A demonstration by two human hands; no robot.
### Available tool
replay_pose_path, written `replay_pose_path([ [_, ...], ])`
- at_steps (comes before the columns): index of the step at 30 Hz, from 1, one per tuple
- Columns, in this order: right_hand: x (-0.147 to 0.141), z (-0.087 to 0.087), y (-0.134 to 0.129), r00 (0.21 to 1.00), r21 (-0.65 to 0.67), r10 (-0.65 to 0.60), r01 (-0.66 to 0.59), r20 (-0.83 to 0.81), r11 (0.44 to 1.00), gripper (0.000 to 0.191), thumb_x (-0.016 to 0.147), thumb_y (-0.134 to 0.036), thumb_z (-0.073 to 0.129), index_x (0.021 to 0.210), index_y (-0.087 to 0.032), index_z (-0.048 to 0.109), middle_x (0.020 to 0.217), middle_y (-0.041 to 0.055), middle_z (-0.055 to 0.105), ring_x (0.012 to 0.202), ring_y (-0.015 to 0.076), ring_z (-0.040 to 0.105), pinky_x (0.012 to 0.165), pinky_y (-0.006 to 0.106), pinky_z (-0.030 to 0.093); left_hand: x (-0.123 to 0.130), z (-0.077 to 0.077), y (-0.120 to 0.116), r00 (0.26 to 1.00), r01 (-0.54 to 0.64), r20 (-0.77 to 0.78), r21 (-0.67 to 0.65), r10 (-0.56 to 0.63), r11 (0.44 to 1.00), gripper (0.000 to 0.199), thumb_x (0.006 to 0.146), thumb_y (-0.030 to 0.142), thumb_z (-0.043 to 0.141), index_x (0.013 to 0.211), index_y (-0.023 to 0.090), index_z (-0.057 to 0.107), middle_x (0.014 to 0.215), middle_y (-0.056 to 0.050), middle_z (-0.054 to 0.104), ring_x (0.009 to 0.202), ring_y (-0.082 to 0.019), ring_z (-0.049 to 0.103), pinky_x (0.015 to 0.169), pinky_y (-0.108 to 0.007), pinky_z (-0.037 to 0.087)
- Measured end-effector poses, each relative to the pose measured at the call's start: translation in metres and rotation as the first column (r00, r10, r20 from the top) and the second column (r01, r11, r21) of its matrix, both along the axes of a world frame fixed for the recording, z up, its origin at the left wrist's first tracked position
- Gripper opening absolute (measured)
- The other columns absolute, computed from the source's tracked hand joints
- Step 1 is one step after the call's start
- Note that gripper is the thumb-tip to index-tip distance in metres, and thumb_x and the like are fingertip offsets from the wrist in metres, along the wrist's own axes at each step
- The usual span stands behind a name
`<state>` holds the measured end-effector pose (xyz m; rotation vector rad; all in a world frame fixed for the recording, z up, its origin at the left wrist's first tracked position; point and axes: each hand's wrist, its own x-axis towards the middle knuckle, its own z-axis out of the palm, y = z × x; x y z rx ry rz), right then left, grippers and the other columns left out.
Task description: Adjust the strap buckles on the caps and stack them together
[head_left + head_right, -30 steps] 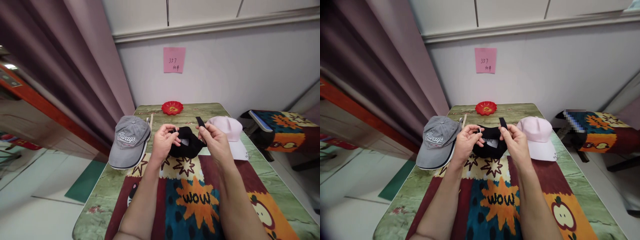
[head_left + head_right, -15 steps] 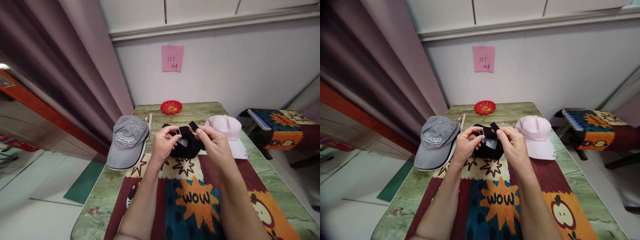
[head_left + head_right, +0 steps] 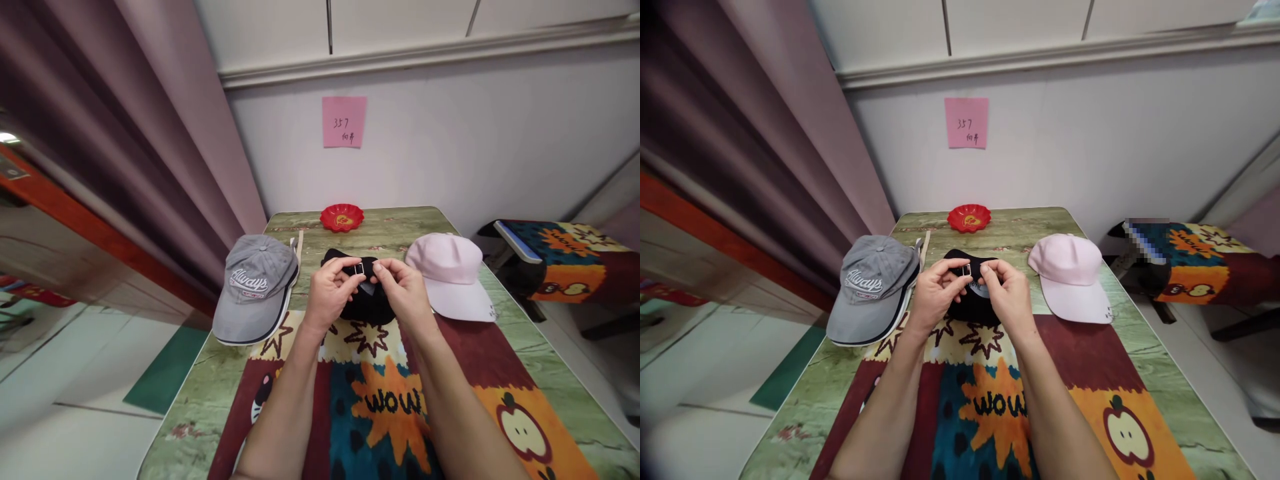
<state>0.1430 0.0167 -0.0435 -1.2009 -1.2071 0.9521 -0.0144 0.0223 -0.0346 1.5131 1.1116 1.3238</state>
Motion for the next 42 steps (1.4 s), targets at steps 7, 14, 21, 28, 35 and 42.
replay_pose_path([
  [7, -0.0052, 0.0058, -0.0024, 0.974, -0.086, 0.052, -0.073, -0.219, 0.994, 0.039, 0.077, -0.056, 0.075, 0.084, -0.017, 0.069, 0.066, -0.0013, 0.063, 0.052, 0.0085, 0.043, 0.049, 0.023, 0.032, 0.0031, 0.0023, -0.0006, 0.993, 0.037, 0.113, -0.075, -0.028, 0.996, 0.032, 0.076, 0.031, 0.082, 0.103, 0.016, 0.074, 0.057, 0.003, 0.064, 0.050, -0.011, 0.060, 0.046, -0.019, 0.049],
  [14, -0.0053, 0.0083, -0.0036, 0.957, -0.100, 0.093, -0.125, -0.275, 0.987, 0.038, 0.077, -0.054, 0.076, 0.076, -0.018, 0.065, 0.062, -0.0026, 0.059, 0.048, 0.0063, 0.039, 0.045, 0.021, 0.028, 0.0040, 0.0012, -0.0013, 0.984, 0.063, 0.174, -0.104, -0.044, 0.993, 0.035, 0.075, 0.031, 0.083, 0.105, 0.014, 0.074, 0.057, 0.003, 0.065, 0.048, -0.009, 0.057, 0.047, -0.018, 0.048],
  [21, -0.0050, 0.0098, -0.0040, 0.949, -0.110, 0.129, -0.166, -0.287, 0.980, 0.039, 0.075, -0.054, 0.076, 0.070, -0.018, 0.063, 0.060, -0.0025, 0.058, 0.047, 0.0062, 0.040, 0.044, 0.020, 0.029, 0.0020, 0.0004, -0.0004, 0.985, 0.086, 0.157, -0.094, -0.071, 0.992, 0.036, 0.076, 0.032, 0.082, 0.106, 0.014, 0.075, 0.057, 0.003, 0.066, 0.047, -0.008, 0.056, 0.047, -0.018, 0.047],
  [28, -0.0046, 0.0090, -0.0026, 0.936, -0.135, 0.162, -0.212, -0.312, 0.968, 0.040, 0.072, -0.054, 0.079, 0.068, -0.018, 0.061, 0.057, -0.0034, 0.054, 0.046, 0.0062, 0.040, 0.043, 0.020, 0.028, -0.0007, -0.0016, 0.0018, 0.986, 0.107, 0.138, -0.094, -0.094, 0.990, 0.038, 0.076, 0.033, 0.083, 0.109, 0.015, 0.075, 0.058, 0.003, 0.066, 0.047, -0.009, 0.055, 0.048, -0.019, 0.047],
  [35, -0.0012, 0.0085, -0.0027, 0.943, -0.121, 0.192, -0.231, -0.272, 0.965, 0.038, 0.075, -0.053, 0.078, 0.071, -0.018, 0.063, 0.057, -0.0036, 0.054, 0.048, 0.0066, 0.041, 0.045, 0.020, 0.029, -0.0030, -0.0011, 0.0010, 0.985, 0.137, 0.122, -0.087, -0.125, 0.987, 0.038, 0.078, 0.033, 0.082, 0.111, 0.015, 0.075, 0.060, 0.002, 0.067, 0.049, -0.009, 0.057, 0.050, -0.019, 0.048],
  [42, 0.0005, 0.0087, -0.0035, 0.945, -0.112, 0.207, -0.242, -0.253, 0.964, 0.039, 0.076, -0.054, 0.077, 0.070, -0.018, 0.062, 0.057, -0.0036, 0.054, 0.048, 0.0069, 0.040, 0.045, 0.021, 0.029, -0.0041, 0.0012, 0.0006, 0.983, 0.151, 0.118, -0.097, -0.139, 0.984, 0.039, 0.078, 0.033, 0.081, 0.111, 0.014, 0.074, 0.060, 0.002, 0.067, 0.049, -0.009, 0.057, 0.050, -0.019, 0.048],
])
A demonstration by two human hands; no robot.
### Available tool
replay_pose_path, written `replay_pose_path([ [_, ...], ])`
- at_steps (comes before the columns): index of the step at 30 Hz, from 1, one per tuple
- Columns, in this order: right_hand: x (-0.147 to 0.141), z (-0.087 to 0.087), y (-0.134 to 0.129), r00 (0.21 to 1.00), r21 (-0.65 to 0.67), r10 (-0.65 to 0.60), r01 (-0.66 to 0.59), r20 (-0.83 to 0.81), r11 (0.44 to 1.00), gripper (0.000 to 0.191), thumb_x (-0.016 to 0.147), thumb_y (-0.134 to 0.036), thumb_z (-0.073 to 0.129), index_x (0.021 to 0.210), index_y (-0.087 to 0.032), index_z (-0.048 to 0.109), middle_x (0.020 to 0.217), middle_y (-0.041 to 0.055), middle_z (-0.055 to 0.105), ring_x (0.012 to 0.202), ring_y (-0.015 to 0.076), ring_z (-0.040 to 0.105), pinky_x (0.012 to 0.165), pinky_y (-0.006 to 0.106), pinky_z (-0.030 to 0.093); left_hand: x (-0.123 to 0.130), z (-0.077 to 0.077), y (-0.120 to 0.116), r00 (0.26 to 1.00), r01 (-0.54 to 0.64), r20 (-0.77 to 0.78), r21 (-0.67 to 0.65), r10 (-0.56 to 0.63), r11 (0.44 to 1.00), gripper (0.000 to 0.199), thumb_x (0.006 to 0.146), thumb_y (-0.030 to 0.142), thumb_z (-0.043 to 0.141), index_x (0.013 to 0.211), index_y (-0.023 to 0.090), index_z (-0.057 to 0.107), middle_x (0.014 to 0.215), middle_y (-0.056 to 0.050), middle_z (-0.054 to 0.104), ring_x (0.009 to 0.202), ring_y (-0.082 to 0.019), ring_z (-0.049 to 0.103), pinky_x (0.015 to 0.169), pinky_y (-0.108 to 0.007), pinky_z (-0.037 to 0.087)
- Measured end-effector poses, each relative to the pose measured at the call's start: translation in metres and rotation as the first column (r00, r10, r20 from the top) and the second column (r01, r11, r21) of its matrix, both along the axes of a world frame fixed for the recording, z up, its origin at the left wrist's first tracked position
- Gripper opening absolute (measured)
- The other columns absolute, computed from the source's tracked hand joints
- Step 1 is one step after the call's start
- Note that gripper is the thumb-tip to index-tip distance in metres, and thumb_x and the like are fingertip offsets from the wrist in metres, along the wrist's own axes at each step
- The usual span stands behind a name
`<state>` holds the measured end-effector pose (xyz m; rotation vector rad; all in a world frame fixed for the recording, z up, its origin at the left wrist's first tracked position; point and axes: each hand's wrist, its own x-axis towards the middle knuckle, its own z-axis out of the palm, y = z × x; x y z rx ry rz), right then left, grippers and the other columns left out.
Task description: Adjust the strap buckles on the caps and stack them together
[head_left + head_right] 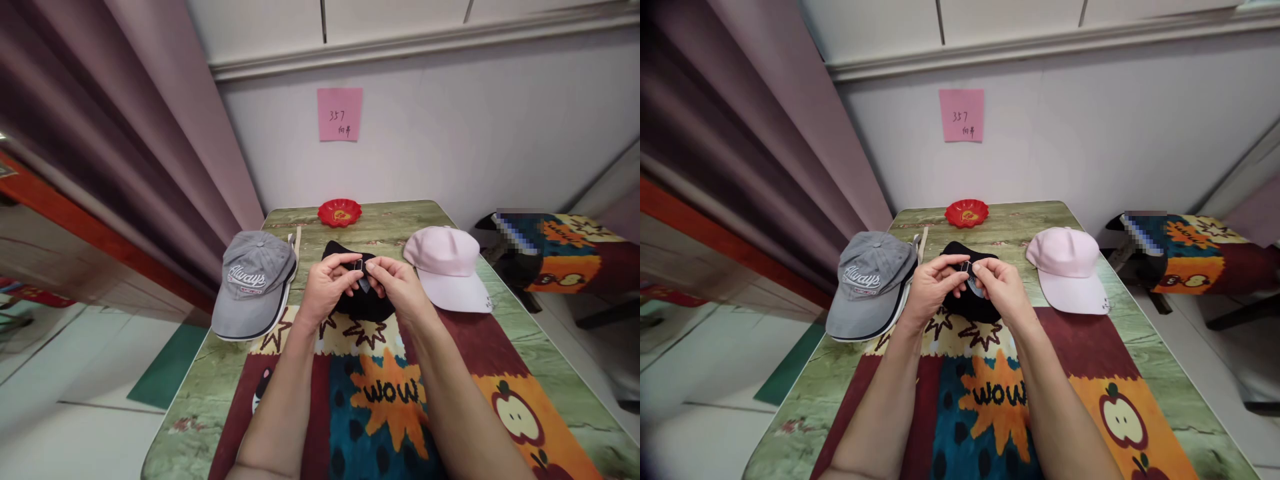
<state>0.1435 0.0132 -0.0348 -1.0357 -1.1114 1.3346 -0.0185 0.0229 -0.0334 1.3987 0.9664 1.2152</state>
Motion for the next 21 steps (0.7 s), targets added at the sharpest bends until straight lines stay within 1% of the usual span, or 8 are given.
replay_pose_path([
  [4, -0.0003, 0.0007, -0.0002, 1.000, -0.008, -0.011, 0.011, -0.003, 1.000, 0.039, 0.076, -0.054, 0.078, 0.071, -0.018, 0.062, 0.057, -0.0036, 0.053, 0.048, 0.0073, 0.040, 0.045, 0.021, 0.029, 0.0009, 0.0003, 0.0001, 1.000, 0.013, -0.008, -0.005, -0.013, 1.000, 0.037, 0.079, 0.032, 0.080, 0.111, 0.014, 0.074, 0.061, 0.002, 0.066, 0.048, -0.008, 0.057, 0.049, -0.018, 0.048],
  [5, -0.0004, 0.0007, -0.0002, 1.000, -0.010, -0.012, 0.012, -0.004, 1.000, 0.039, 0.076, -0.054, 0.078, 0.072, -0.018, 0.063, 0.057, -0.0037, 0.053, 0.048, 0.0074, 0.040, 0.045, 0.021, 0.029, 0.0015, 0.0002, 0.0003, 1.000, 0.016, 0.004, -0.010, -0.016, 1.000, 0.038, 0.078, 0.031, 0.081, 0.111, 0.015, 0.073, 0.066, 0.001, 0.067, 0.049, -0.007, 0.058, 0.049, -0.018, 0.048],
  [8, -0.0005, 0.0004, 0.0002, 1.000, -0.011, -0.008, 0.008, -0.008, 1.000, 0.039, 0.075, -0.054, 0.078, 0.073, -0.018, 0.063, 0.057, -0.0035, 0.055, 0.048, 0.0073, 0.041, 0.045, 0.021, 0.029, 0.0033, 0.0000, 0.0011, 0.997, 0.014, 0.079, -0.023, -0.012, 1.000, 0.044, 0.073, 0.027, 0.083, 0.113, 0.017, 0.068, 0.091, -0.002, 0.070, 0.057, -0.008, 0.064, 0.051, -0.018, 0.053],
  [9, -0.0004, 0.0002, 0.0003, 1.000, -0.008, -0.007, 0.007, -0.009, 1.000, 0.039, 0.075, -0.054, 0.078, 0.073, -0.018, 0.064, 0.057, -0.0035, 0.055, 0.048, 0.0073, 0.041, 0.045, 0.021, 0.030, 0.0036, 0.0000, 0.0013, 0.995, 0.016, 0.101, -0.023, -0.013, 1.000, 0.044, 0.072, 0.026, 0.083, 0.112, 0.017, 0.066, 0.097, -0.002, 0.069, 0.059, -0.008, 0.065, 0.052, -0.019, 0.055],
  [10, -0.0003, 0.0001, 0.0004, 1.000, -0.005, -0.007, 0.007, -0.009, 1.000, 0.038, 0.076, -0.054, 0.078, 0.073, -0.018, 0.064, 0.058, -0.0035, 0.055, 0.048, 0.0073, 0.041, 0.045, 0.021, 0.030, 0.0037, 0.0002, 0.0014, 0.993, 0.023, 0.113, -0.022, -0.021, 0.999, 0.043, 0.071, 0.026, 0.083, 0.109, 0.017, 0.065, 0.098, -0.002, 0.068, 0.061, -0.008, 0.066, 0.054, -0.020, 0.057],
  [13, -0.0001, 0.0002, 0.0004, 1.000, -0.003, -0.010, 0.010, -0.010, 1.000, 0.037, 0.076, -0.053, 0.078, 0.074, -0.018, 0.064, 0.058, -0.0035, 0.056, 0.048, 0.0074, 0.042, 0.046, 0.021, 0.031, 0.0030, 0.0009, 0.0010, 0.993, 0.064, 0.101, -0.019, -0.061, 0.998, 0.035, 0.076, 0.027, 0.081, 0.103, 0.016, 0.062, 0.086, -0.001, 0.068, 0.062, -0.009, 0.068, 0.060, -0.022, 0.059],
  [16, -0.0005, 0.0010, 0.0000, 1.000, 0.000, -0.015, 0.015, -0.014, 1.000, 0.037, 0.076, -0.053, 0.078, 0.076, -0.019, 0.065, 0.059, -0.0035, 0.056, 0.048, 0.0075, 0.042, 0.046, 0.021, 0.031, 0.0015, 0.0015, 0.0007, 0.994, 0.076, 0.079, -0.026, -0.074, 0.997, 0.034, 0.079, 0.029, 0.078, 0.106, 0.015, 0.063, 0.075, 0.001, 0.068, 0.062, -0.011, 0.069, 0.062, -0.022, 0.059],
  [21, -0.0017, 0.0028, -0.0009, 0.999, 0.008, -0.028, 0.028, -0.018, 1.000, 0.038, 0.075, -0.053, 0.079, 0.082, -0.018, 0.067, 0.060, -0.0035, 0.057, 0.050, 0.0083, 0.043, 0.047, 0.022, 0.032, -0.0003, 0.0000, 0.0012, 0.997, 0.056, 0.063, -0.029, -0.054, 0.998, 0.034, 0.079, 0.030, 0.079, 0.108, 0.015, 0.067, 0.069, 0.000, 0.069, 0.059, -0.012, 0.067, 0.060, -0.022, 0.057],
])
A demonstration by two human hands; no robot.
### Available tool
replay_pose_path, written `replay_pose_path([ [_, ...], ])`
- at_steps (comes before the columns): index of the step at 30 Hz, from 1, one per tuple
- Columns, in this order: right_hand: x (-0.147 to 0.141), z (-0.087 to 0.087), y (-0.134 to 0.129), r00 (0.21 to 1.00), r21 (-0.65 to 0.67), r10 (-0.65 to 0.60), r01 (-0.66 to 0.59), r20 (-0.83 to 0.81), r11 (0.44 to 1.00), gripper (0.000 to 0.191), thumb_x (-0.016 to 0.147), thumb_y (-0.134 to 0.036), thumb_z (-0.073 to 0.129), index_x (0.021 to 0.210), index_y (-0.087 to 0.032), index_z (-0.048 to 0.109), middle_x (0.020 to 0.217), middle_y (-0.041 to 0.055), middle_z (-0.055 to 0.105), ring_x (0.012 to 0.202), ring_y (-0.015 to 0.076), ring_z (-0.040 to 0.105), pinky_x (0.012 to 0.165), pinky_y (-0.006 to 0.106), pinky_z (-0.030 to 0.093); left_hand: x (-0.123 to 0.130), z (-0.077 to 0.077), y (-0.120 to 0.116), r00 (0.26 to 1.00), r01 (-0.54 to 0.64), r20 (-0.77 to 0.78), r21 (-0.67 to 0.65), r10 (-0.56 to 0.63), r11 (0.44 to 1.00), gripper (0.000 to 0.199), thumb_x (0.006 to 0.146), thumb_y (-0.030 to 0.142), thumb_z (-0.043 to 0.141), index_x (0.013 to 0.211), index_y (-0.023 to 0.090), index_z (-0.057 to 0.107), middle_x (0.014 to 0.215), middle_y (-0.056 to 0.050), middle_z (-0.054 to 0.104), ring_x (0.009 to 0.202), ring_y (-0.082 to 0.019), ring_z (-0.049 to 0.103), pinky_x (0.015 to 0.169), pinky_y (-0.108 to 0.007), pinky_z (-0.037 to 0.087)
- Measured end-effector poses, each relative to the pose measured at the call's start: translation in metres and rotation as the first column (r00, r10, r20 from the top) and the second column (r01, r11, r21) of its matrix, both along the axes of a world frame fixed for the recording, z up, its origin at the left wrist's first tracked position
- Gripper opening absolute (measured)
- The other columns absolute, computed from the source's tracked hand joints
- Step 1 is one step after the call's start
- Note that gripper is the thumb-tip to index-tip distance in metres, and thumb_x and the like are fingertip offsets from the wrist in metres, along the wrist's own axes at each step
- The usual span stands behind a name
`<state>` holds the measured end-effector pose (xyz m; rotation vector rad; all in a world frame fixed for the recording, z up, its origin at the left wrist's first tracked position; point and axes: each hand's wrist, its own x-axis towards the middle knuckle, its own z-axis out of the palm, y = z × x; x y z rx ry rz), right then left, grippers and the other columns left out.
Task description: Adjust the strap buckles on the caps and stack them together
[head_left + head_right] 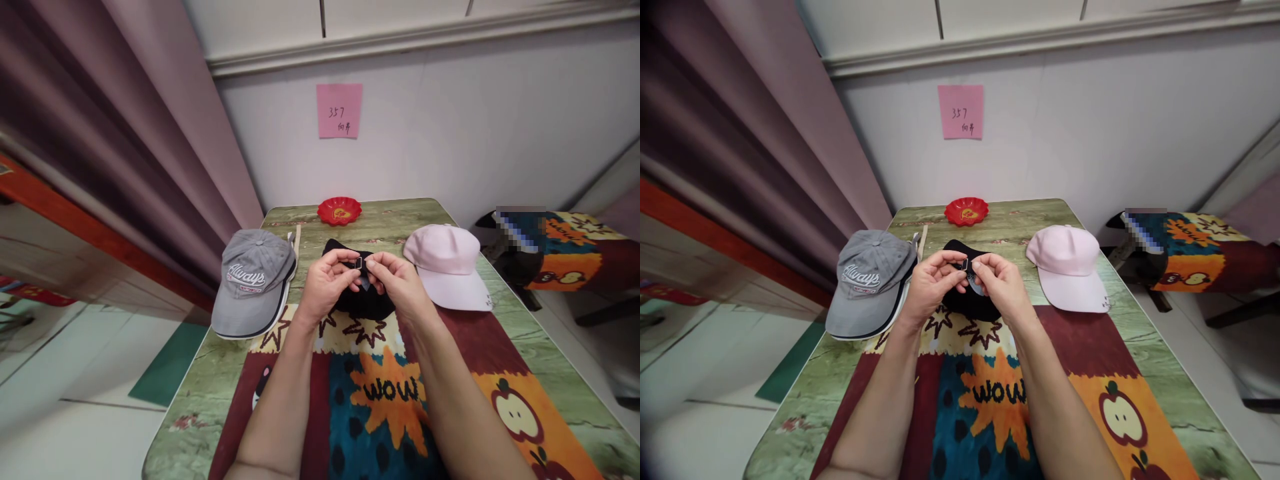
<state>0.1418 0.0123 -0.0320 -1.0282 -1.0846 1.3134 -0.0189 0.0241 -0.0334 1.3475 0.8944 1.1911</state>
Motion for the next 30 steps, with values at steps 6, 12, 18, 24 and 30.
replay_pose_path([
  [6, 0.003, 0.000, -0.001, 0.998, 0.023, 0.001, -0.002, 0.058, 1.000, 0.034, 0.078, -0.050, 0.077, 0.078, -0.018, 0.067, 0.059, -0.0031, 0.057, 0.051, 0.0086, 0.043, 0.048, 0.022, 0.032, -0.001, 0.000, -0.001, 1.000, 0.001, -0.018, 0.006, -0.001, 1.000, 0.034, 0.080, 0.029, 0.078, 0.109, 0.015, 0.070, 0.069, 0.000, 0.071, 0.058, -0.012, 0.067, 0.061, -0.022, 0.056],
  [12, 0.006, 0.003, -0.001, 0.993, 0.042, -0.008, 0.004, 0.114, 0.999, 0.033, 0.078, -0.050, 0.076, 0.078, -0.018, 0.069, 0.059, -0.0026, 0.058, 0.052, 0.0092, 0.045, 0.049, 0.023, 0.033, -0.002, 0.001, -0.002, 0.999, 0.008, -0.048, 0.014, -0.007, 1.000, 0.033, 0.079, 0.027, 0.079, 0.108, 0.014, 0.070, 0.069, 0.000, 0.071, 0.056, -0.011, 0.066, 0.059, -0.020, 0.054],
  [18, 0.005, 0.003, -0.001, 0.991, 0.077, -0.012, 0.001, 0.136, 0.997, 0.035, 0.078, -0.052, 0.076, 0.079, -0.018, 0.069, 0.060, -0.0018, 0.059, 0.053, 0.0097, 0.047, 0.050, 0.024, 0.035, 0.000, 0.003, -0.003, 0.994, 0.010, -0.110, 0.039, -0.005, 0.999, 0.030, 0.079, 0.025, 0.077, 0.105, 0.014, 0.070, 0.071, 0.000, 0.070, 0.057, -0.010, 0.066, 0.058, -0.020, 0.055],
  [24, 0.001, -0.003, 0.000, 0.993, 0.106, -0.013, 0.000, 0.119, 0.994, 0.038, 0.082, -0.055, 0.074, 0.090, -0.019, 0.068, 0.065, -0.0017, 0.063, 0.054, 0.0103, 0.051, 0.052, 0.024, 0.040, 0.004, 0.004, -0.003, 0.998, -0.062, -0.005, 0.001, 0.062, 0.998, 0.034, 0.073, 0.026, 0.082, 0.099, 0.018, 0.061, 0.083, 0.001, 0.068, 0.059, -0.009, 0.065, 0.056, -0.021, 0.057],
  [30, 0.003, -0.007, 0.001, 0.970, 0.229, -0.026, -0.031, 0.241, 0.973, 0.029, 0.089, -0.048, 0.069, 0.095, -0.019, 0.068, 0.074, 0.0012, 0.069, 0.064, 0.0140, 0.061, 0.059, 0.026, 0.045, 0.004, 0.006, -0.004, 0.999, -0.039, 0.019, -0.005, 0.039, 0.999, 0.029, 0.082, 0.040, 0.076, 0.089, 0.015, 0.063, 0.069, 0.000, 0.067, 0.061, -0.012, 0.066, 0.058, -0.022, 0.055],
])
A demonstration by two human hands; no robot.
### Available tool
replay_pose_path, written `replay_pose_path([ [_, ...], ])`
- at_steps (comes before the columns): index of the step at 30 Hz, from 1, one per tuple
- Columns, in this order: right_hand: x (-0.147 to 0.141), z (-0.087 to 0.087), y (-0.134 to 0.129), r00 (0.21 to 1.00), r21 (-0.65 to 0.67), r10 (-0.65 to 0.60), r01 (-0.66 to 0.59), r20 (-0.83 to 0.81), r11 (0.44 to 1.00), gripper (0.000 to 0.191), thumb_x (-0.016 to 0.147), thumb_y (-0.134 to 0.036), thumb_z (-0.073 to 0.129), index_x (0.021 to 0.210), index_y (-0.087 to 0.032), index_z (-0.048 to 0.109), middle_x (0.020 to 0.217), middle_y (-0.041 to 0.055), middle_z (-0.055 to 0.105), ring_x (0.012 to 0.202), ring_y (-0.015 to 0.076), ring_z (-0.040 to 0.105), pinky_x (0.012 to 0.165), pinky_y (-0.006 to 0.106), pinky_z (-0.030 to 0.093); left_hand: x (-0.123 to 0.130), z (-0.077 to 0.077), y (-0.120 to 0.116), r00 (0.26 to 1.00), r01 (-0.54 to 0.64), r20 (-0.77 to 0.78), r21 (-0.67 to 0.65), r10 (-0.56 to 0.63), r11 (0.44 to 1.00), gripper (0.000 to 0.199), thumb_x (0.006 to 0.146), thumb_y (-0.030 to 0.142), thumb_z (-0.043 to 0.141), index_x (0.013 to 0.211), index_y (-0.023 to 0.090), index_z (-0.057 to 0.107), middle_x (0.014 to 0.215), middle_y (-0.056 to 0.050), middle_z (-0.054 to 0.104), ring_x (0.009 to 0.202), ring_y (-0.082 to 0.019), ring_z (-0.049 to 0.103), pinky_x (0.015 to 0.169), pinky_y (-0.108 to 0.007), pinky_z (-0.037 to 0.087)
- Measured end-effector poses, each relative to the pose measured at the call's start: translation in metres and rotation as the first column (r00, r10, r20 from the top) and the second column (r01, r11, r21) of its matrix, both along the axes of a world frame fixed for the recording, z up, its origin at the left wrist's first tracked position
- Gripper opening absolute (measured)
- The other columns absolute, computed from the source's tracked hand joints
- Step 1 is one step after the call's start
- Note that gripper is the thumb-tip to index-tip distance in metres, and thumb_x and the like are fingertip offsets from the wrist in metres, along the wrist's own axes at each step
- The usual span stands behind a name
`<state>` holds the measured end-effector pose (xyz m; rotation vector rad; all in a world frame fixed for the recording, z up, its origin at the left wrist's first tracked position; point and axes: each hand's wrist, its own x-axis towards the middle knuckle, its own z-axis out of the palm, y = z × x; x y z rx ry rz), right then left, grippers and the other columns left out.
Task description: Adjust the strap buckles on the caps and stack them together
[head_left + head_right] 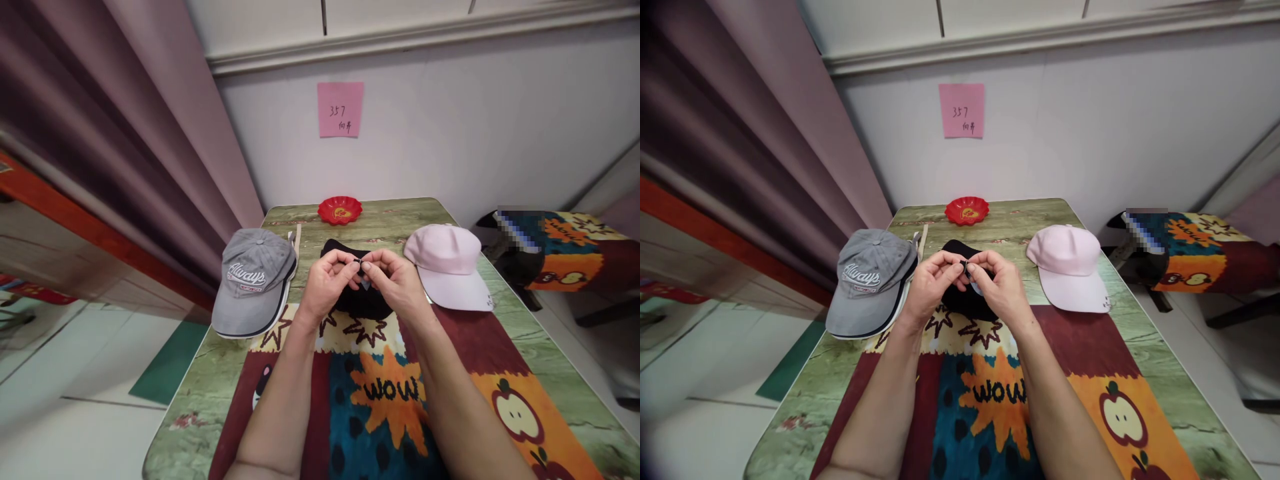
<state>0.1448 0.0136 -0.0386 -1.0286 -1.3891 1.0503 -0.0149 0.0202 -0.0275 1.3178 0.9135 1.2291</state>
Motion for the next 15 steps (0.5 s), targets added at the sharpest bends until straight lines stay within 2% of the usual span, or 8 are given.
replay_pose_path([
  [4, 0.0004, 0.0055, -0.0032, 0.981, 0.123, -0.022, -0.002, 0.191, 0.992, 0.030, 0.090, -0.040, 0.070, 0.115, -0.024, 0.070, 0.083, 0.0016, 0.074, 0.074, 0.0179, 0.067, 0.075, 0.032, 0.051, -0.0010, -0.0013, 0.0000, 0.999, -0.048, 0.006, 0.004, 0.048, 0.999, 0.026, 0.082, 0.039, 0.076, 0.084, 0.015, 0.065, 0.062, 0.001, 0.066, 0.049, -0.008, 0.056, 0.050, -0.019, 0.046],
  [8, -0.0030, 0.0096, -0.0059, 0.946, 0.269, -0.126, 0.044, 0.297, 0.962, 0.025, 0.087, -0.032, 0.072, 0.111, -0.028, 0.076, 0.107, 0.0046, 0.078, 0.096, 0.0244, 0.072, 0.090, 0.038, 0.053, -0.0014, -0.0018, 0.0000, 0.997, -0.075, 0.008, -0.020, 0.075, 0.997, 0.026, 0.079, 0.039, 0.078, 0.083, 0.016, 0.066, 0.060, 0.002, 0.063, 0.045, -0.006, 0.050, 0.042, -0.017, 0.037],
  [10, -0.0039, 0.0094, -0.0059, 0.932, 0.294, -0.176, 0.080, 0.317, 0.952, 0.022, 0.087, -0.030, 0.071, 0.107, -0.027, 0.077, 0.107, 0.0050, 0.079, 0.094, 0.0245, 0.072, 0.087, 0.037, 0.054, -0.0023, -0.0011, 0.0003, 0.995, -0.099, 0.007, -0.008, 0.099, 0.995, 0.026, 0.078, 0.038, 0.078, 0.081, 0.016, 0.066, 0.071, -0.001, 0.068, 0.047, -0.006, 0.051, 0.039, -0.017, 0.034],
  [13, -0.0030, 0.0080, -0.0048, 0.918, 0.252, -0.198, 0.112, 0.345, 0.961, 0.022, 0.085, -0.033, 0.073, 0.105, -0.025, 0.077, 0.097, 0.0047, 0.079, 0.078, 0.0213, 0.071, 0.074, 0.033, 0.053, -0.0061, 0.0000, 0.0015, 0.989, -0.147, 0.002, 0.027, 0.147, 0.989, 0.023, 0.079, 0.036, 0.075, 0.076, 0.015, 0.065, 0.093, -0.006, 0.072, 0.050, -0.004, 0.053, 0.039, -0.017, 0.034],
  [15, -0.0020, 0.0073, -0.0040, 0.922, 0.231, -0.185, 0.108, 0.341, 0.967, 0.023, 0.085, -0.033, 0.074, 0.106, -0.025, 0.076, 0.095, 0.0044, 0.079, 0.076, 0.0204, 0.070, 0.072, 0.032, 0.052, -0.0099, 0.0000, 0.0027, 0.986, -0.165, -0.009, 0.045, 0.166, 0.985, 0.022, 0.080, 0.035, 0.073, 0.076, 0.015, 0.064, 0.094, -0.007, 0.072, 0.049, -0.004, 0.052, 0.039, -0.017, 0.034],
])
